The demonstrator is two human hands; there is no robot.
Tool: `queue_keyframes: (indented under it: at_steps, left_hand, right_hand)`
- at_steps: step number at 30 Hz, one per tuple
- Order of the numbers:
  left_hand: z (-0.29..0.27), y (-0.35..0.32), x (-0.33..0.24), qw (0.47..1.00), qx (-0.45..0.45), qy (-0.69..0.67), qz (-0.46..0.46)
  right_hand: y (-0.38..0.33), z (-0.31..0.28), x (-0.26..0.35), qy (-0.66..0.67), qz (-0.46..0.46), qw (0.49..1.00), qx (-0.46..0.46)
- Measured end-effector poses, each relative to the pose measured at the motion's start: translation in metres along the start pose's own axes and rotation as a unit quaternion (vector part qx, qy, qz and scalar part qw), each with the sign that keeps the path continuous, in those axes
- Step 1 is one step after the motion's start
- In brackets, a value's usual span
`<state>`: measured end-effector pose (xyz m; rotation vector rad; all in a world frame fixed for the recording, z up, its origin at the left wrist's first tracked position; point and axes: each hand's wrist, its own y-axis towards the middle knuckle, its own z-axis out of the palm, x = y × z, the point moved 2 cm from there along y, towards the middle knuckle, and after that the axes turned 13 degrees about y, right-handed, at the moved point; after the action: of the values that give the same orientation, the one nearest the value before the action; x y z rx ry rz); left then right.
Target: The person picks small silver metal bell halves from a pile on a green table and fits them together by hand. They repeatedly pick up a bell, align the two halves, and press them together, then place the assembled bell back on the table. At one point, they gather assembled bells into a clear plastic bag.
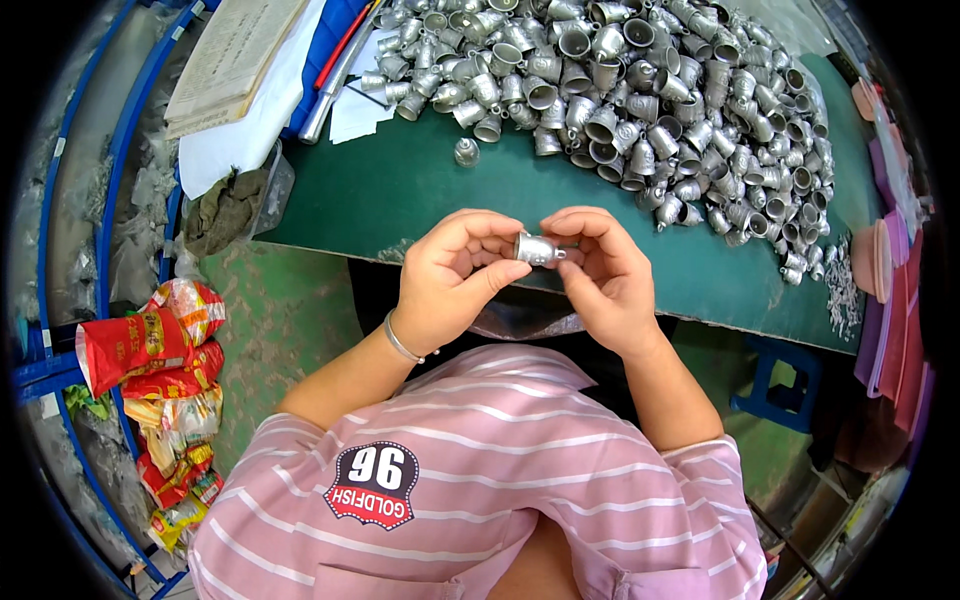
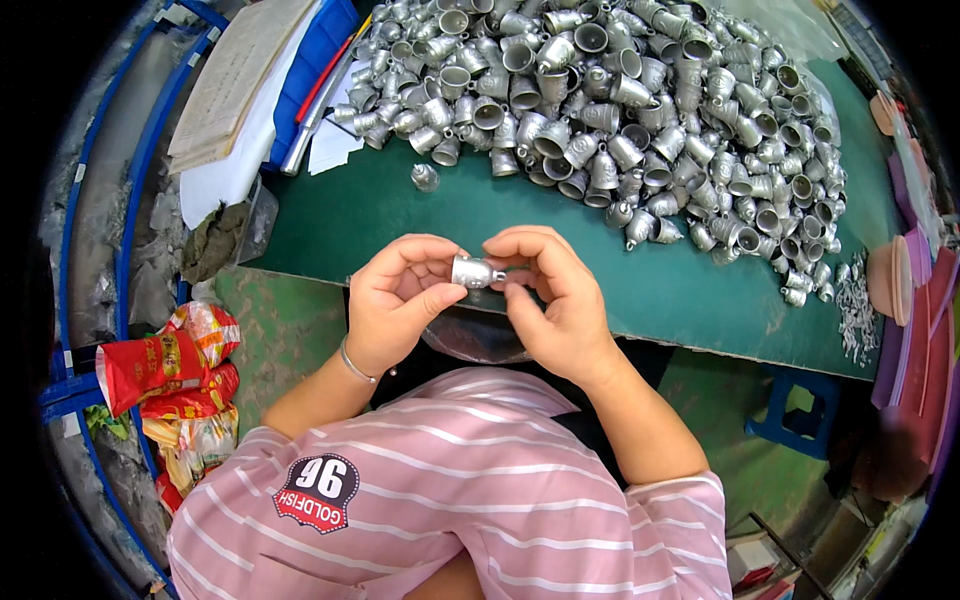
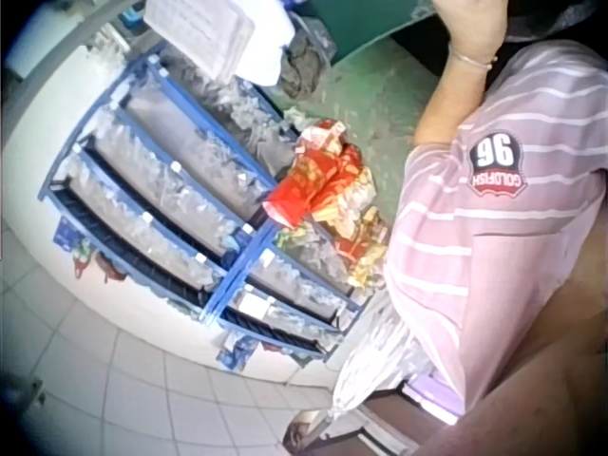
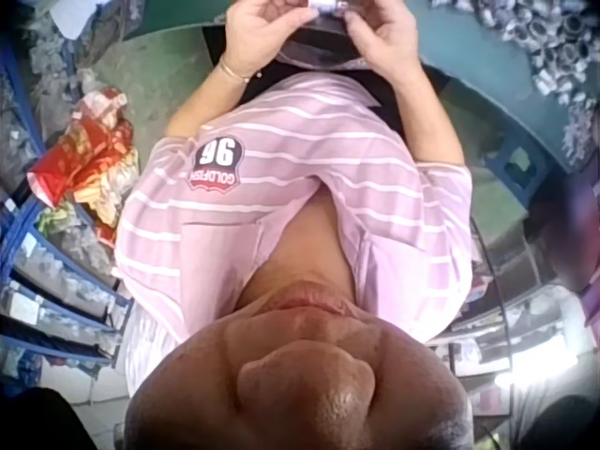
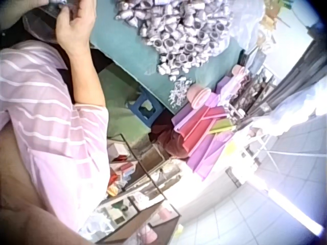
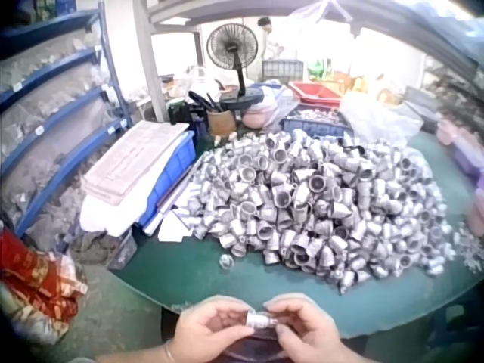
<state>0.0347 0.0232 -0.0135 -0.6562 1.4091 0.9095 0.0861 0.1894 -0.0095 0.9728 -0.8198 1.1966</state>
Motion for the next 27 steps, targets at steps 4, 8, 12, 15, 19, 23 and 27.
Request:
queue_keyframes:
  at_steps: [4, 8, 12, 15, 19, 23, 27]
  left_hand:
    - [0.001, -0.001, -0.004, 0.999, -0.007, 0.005, 0.037]
    - [0.003, 0.001, -0.007, 0.998, -0.009, 0.000, 0.064]
    - [0.003, -0.001, -0.011, 0.996, -0.016, 0.052, 0.076]
    - [0.002, -0.001, -0.012, 0.993, -0.007, 0.069, 0.098]
    - [0.002, -0.002, -0.015, 0.977, -0.006, 0.153, 0.150]
    - [0.000, -0.002, -0.014, 0.953, 0.009, 0.239, 0.188]
    - [-0.011, 0.001, -0.017, 0.951, 0.004, 0.247, 0.186]
  right_hand:
    - [0.001, -0.008, -0.001, 0.098, 0.107, 0.989, -0.040]
    - [0.003, -0.005, 0.004, 0.069, 0.102, 0.992, 0.001]
    - [0.004, 0.001, 0.004, 0.120, 0.003, 0.992, 0.025]
    - [0.004, -0.003, 0.002, 0.094, -0.031, 0.994, 0.046]
    - [0.003, -0.002, 0.001, 0.085, -0.042, 0.994, 0.048]
    - [0.000, 0.000, 0.003, 0.024, -0.039, 0.998, 0.054]
    - [0.001, 0.002, 0.019, -0.156, -0.068, 0.973, 0.158]
